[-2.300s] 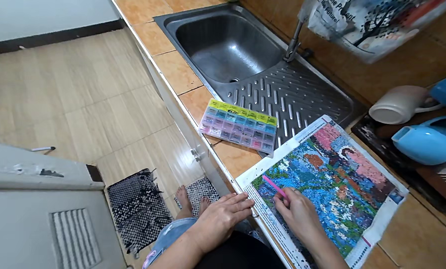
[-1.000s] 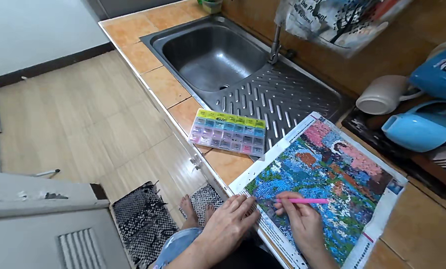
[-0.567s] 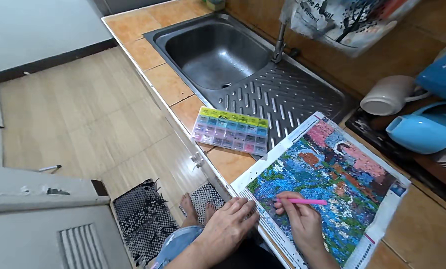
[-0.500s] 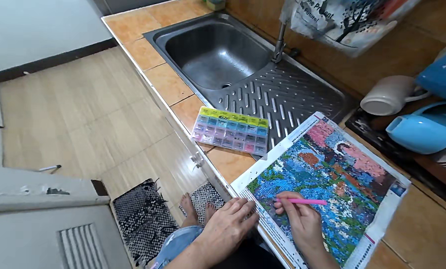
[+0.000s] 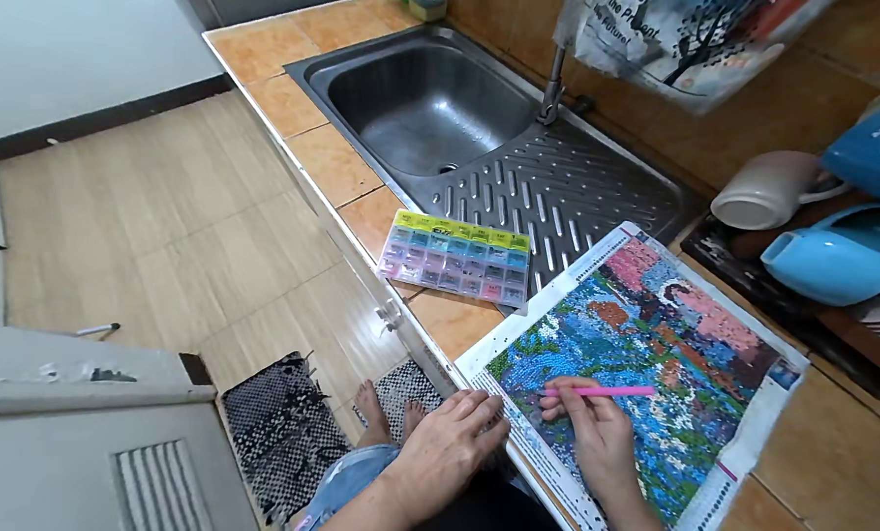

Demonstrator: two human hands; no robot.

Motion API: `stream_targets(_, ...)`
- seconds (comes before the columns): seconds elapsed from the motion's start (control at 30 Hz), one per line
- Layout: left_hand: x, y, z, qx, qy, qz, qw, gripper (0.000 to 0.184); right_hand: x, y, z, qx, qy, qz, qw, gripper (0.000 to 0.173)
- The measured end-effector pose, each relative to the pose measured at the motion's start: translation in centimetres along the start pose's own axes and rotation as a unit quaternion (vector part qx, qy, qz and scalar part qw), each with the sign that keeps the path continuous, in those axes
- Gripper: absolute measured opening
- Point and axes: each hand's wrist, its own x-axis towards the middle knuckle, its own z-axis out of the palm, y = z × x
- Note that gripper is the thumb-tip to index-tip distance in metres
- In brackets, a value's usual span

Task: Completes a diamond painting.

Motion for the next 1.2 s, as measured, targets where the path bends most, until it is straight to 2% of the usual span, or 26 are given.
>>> stream_targets(0.77,0.1,-0.1,0.0,-0.021,-0.001,0.003,1.000,0.029,0.3,0.0,-0.3,0.098,0.007,0.068,0.993,0.021)
stream_targets(1.2,0.0,-0.1,0.0,-0.034,0.002,0.000,0.999,0.030,1.2,-1.3,0.3,0.095,0.006,0.061,0.994,0.019)
